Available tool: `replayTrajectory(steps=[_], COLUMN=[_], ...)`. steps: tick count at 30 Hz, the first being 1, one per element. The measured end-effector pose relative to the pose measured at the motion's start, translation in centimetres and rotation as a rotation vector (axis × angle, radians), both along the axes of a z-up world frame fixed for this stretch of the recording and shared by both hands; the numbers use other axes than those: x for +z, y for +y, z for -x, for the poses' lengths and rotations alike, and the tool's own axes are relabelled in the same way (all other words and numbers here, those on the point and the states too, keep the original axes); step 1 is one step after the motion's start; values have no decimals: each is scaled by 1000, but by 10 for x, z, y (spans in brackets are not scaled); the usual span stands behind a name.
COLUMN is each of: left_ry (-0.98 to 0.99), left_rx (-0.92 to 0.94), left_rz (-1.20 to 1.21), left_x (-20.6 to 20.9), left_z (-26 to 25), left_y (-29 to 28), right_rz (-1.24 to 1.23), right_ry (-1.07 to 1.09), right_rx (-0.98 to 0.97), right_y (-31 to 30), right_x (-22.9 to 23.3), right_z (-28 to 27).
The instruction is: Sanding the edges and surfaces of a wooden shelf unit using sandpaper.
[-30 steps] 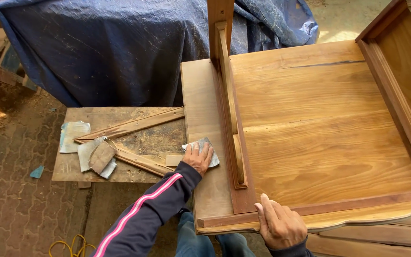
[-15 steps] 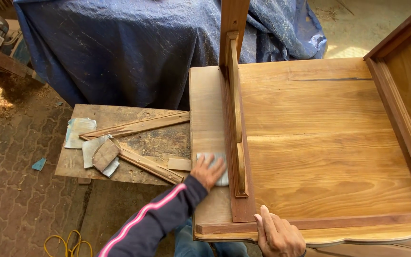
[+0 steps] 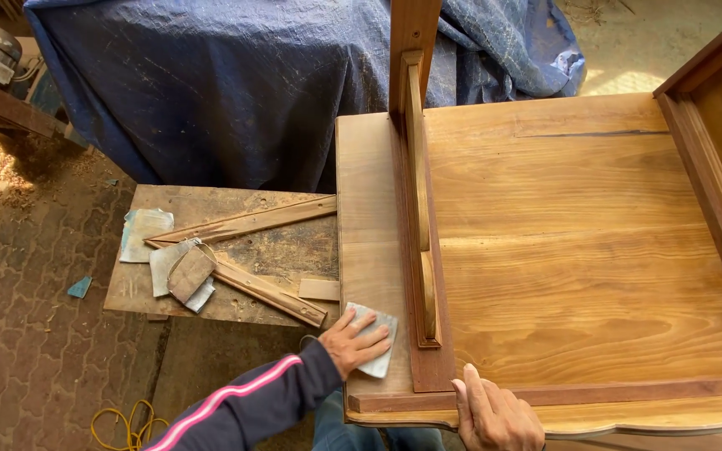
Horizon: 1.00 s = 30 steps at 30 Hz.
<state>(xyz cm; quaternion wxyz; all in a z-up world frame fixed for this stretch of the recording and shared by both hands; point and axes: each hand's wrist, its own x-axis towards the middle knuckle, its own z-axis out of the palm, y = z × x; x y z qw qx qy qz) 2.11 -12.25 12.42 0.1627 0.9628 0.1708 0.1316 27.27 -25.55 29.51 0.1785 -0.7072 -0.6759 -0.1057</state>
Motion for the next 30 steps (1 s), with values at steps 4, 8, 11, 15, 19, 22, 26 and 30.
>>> replayTrajectory(steps=[4,8,11,15,19,22,26,30], left_ry=[92,166,107,187,124,-9,67,-3], left_rx=[-101,220,91,-88,200,297,-60,312], left_rz=[-226,-175,-19,24,-234,-62,13,-81], left_x=[-45,-45,-17,-25,-71,-29,-10,-63], left_z=[11,-10,0,24,7,-19,12,5], left_y=[73,78,13,41,93,44,17,117], right_rz=[-9,-18,12,24,-6,26,-9,-25], right_ry=[-6,-1,9,1,1,-34,-18,-11], right_rx=[-4,-8,-13,-13,7,2,27,-17], right_y=[2,0,0,1,2,-1,-1,1], right_x=[3,4,2,3,1,0,-1,3], right_z=[3,5,2,4,6,0,1,7])
